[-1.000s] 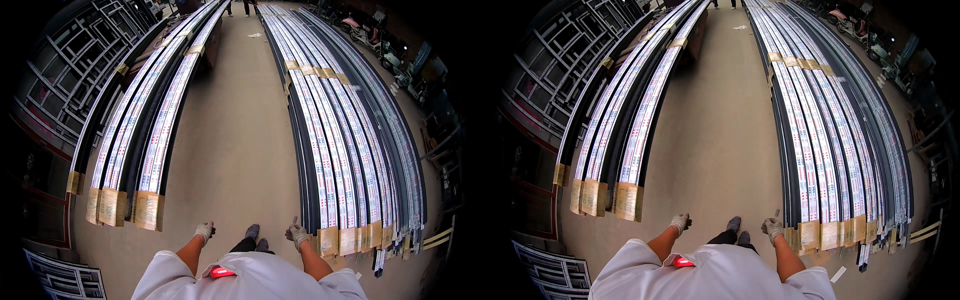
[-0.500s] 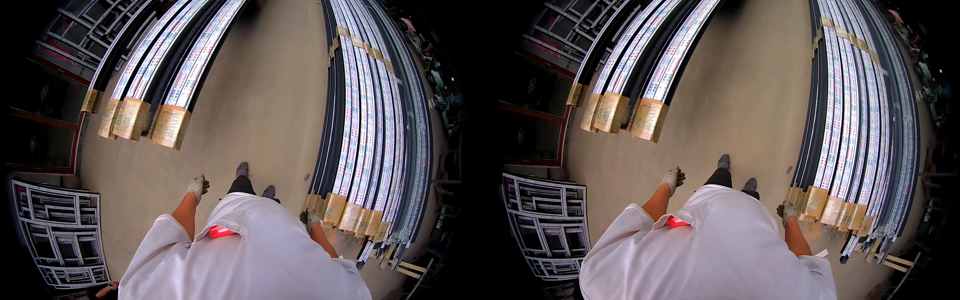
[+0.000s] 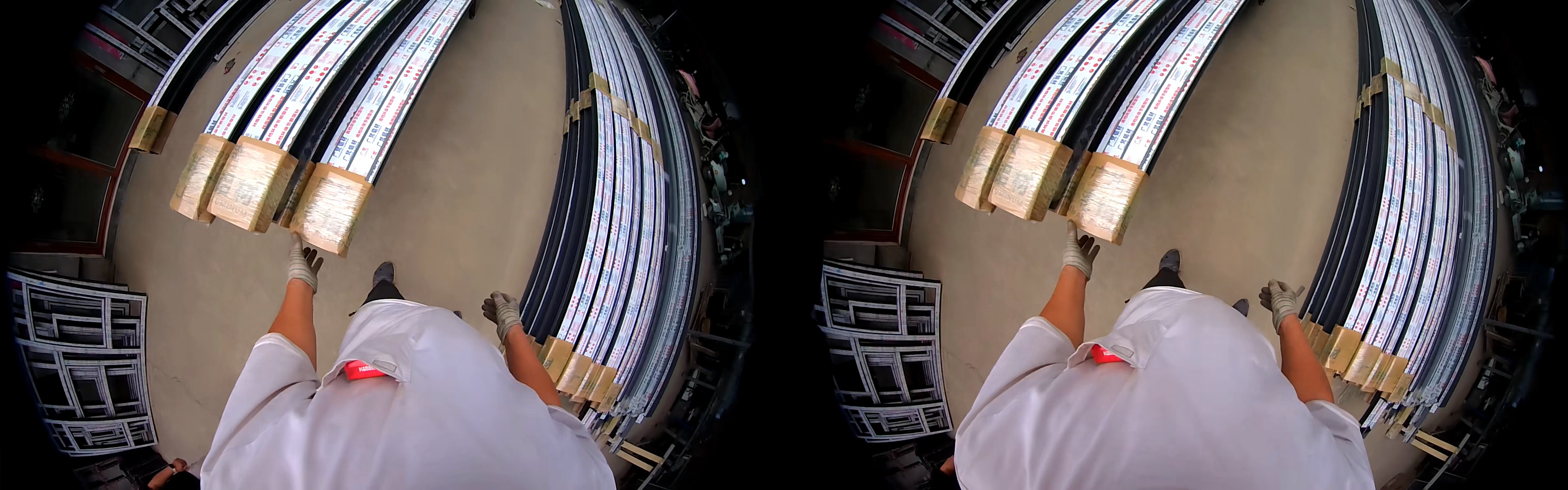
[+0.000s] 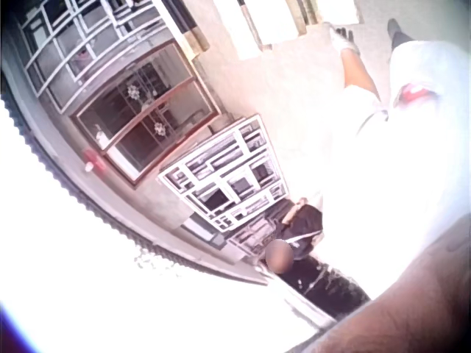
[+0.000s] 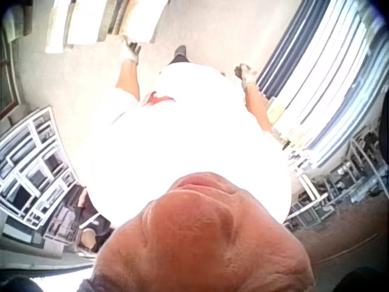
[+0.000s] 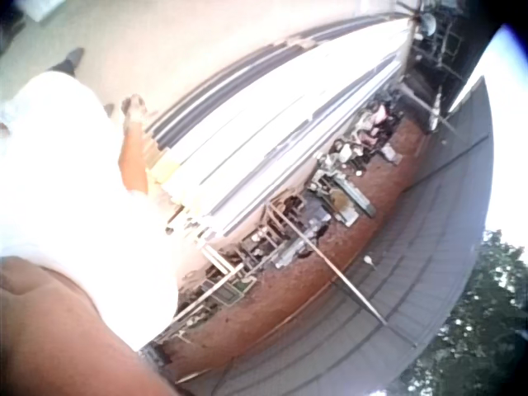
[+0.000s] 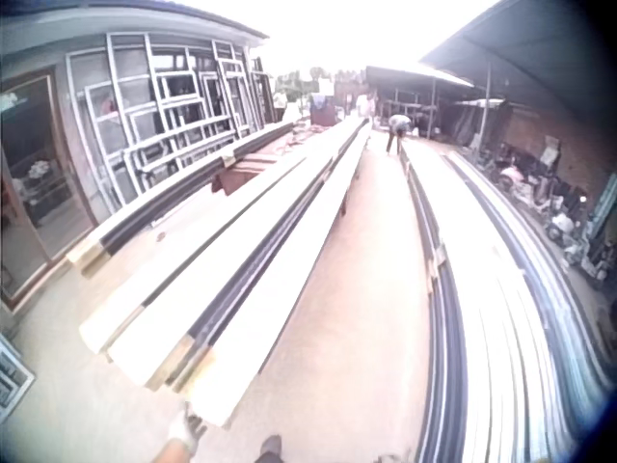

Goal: The person repeatedly picks up long metal profiles wrapped in protective film and cardboard, carries them across a warehouse floor, and stacks them in a pile. The person wears gloves and moves the profiles one by one or in small groups.

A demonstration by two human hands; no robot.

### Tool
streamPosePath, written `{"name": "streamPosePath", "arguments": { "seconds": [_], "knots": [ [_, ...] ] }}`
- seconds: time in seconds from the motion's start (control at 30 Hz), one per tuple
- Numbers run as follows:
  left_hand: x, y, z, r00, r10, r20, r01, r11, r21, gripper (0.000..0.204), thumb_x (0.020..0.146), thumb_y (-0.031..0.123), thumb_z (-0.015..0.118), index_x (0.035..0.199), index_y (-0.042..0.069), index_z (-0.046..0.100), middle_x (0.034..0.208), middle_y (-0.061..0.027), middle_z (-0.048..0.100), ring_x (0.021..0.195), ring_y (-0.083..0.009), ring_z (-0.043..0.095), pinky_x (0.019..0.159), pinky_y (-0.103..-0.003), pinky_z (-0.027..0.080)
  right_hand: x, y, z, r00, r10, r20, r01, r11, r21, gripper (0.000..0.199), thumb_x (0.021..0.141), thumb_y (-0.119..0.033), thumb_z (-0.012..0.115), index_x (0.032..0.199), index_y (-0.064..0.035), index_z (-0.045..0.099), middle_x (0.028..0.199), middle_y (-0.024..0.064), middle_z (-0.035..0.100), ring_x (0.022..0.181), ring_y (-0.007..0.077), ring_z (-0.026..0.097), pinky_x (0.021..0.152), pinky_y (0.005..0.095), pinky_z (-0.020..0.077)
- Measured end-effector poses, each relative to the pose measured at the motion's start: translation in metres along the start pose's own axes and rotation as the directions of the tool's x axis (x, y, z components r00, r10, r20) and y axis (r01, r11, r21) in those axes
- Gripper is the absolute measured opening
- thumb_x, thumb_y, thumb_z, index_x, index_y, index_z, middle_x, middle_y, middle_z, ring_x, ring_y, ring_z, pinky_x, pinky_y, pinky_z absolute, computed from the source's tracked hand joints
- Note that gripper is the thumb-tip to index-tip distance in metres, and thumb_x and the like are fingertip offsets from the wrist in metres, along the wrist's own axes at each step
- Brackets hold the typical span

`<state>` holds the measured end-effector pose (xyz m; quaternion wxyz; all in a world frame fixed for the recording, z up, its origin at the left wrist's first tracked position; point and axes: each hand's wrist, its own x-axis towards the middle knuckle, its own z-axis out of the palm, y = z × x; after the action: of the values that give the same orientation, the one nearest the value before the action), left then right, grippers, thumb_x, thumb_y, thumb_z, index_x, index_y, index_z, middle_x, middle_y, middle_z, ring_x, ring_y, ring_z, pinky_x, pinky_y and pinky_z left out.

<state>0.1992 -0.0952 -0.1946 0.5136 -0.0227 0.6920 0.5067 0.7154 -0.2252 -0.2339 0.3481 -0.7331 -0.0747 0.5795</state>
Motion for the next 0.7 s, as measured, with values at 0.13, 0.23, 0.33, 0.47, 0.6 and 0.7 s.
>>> {"name": "streamPosePath", "arguments": {
  "seconds": [0.13, 0.23, 0.33, 0.47, 0.6, 0.7],
  "knots": [
    [0.039, 0.021, 0.005, 0.981, -0.039, 0.188, 0.053, 0.996, -0.074, 0.076, 0.090, 0.059, 0.060, 0.145, 0.011, 0.041, 0.133, -0.0072, 0.057, 0.124, -0.0226, 0.053, 0.107, -0.044, 0.043, -0.017, -0.064, 0.144, 0.975, -0.051, 0.215, 0.106, 0.962, -0.254, 0.042, 0.097, -0.032, 0.061, 0.124, -0.0009, 0.057, 0.099, 0.0114, 0.068, 0.085, 0.0207, 0.068, 0.073, 0.0329, 0.0573],
    [0.061, 0.029, 0.006, 0.955, -0.115, 0.272, 0.164, 0.973, -0.164, 0.069, 0.091, 0.056, 0.061, 0.143, 0.014, 0.045, 0.131, -0.0076, 0.059, 0.120, -0.0220, 0.056, 0.102, -0.041, 0.047, -0.021, -0.095, 0.235, 0.924, -0.070, 0.375, 0.241, 0.870, -0.431, 0.048, 0.095, -0.037, 0.063, 0.126, -0.0008, 0.057, 0.103, 0.0089, 0.067, 0.088, 0.0173, 0.065, 0.074, 0.0304, 0.0542],
    [0.078, 0.034, 0.003, 0.943, -0.138, 0.303, 0.199, 0.963, -0.182, 0.063, 0.094, 0.051, 0.059, 0.141, 0.010, 0.047, 0.134, -0.0089, 0.057, 0.120, -0.0248, 0.057, 0.101, -0.043, 0.049, -0.019, -0.103, 0.297, 0.880, -0.050, 0.472, 0.297, 0.833, -0.466, 0.058, 0.093, -0.045, 0.063, 0.129, -0.0001, 0.055, 0.113, 0.0114, 0.066, 0.097, 0.0190, 0.064, 0.079, 0.0320, 0.0536],
    [0.071, 0.044, 0.007, 0.911, -0.155, 0.382, 0.289, 0.900, -0.325, 0.048, 0.100, 0.035, 0.052, 0.139, 0.007, 0.049, 0.135, -0.0098, 0.057, 0.121, -0.0270, 0.056, 0.105, -0.044, 0.045, -0.024, -0.101, 0.353, 0.878, 0.080, 0.471, 0.179, 0.859, -0.480, 0.071, 0.092, -0.052, 0.063, 0.139, -0.0020, 0.046, 0.131, 0.0140, 0.055, 0.116, 0.0254, 0.057, 0.094, 0.0386, 0.0500],
    [0.072, 0.046, 0.009, 0.880, -0.131, 0.456, 0.364, 0.803, -0.472, 0.040, 0.100, 0.024, 0.048, 0.136, 0.007, 0.052, 0.134, -0.0111, 0.058, 0.123, -0.0273, 0.054, 0.108, -0.044, 0.042, -0.027, -0.101, 0.382, 0.819, 0.177, 0.545, 0.031, 0.936, -0.351, 0.082, 0.088, -0.058, 0.065, 0.145, -0.0043, 0.038, 0.139, 0.0139, 0.050, 0.127, 0.0304, 0.050, 0.105, 0.0463, 0.0435],
    [0.070, 0.043, 0.009, 0.877, -0.091, 0.472, 0.358, 0.779, -0.515, 0.040, 0.100, 0.025, 0.048, 0.135, 0.006, 0.054, 0.134, -0.0113, 0.058, 0.123, -0.0274, 0.053, 0.109, -0.045, 0.041, -0.039, -0.098, 0.400, 0.814, 0.182, 0.552, -0.095, 0.979, -0.183, 0.090, 0.084, -0.061, 0.068, 0.147, -0.0063, 0.034, 0.141, 0.0131, 0.049, 0.130, 0.0314, 0.047, 0.110, 0.0509, 0.0380]
  ]
}}
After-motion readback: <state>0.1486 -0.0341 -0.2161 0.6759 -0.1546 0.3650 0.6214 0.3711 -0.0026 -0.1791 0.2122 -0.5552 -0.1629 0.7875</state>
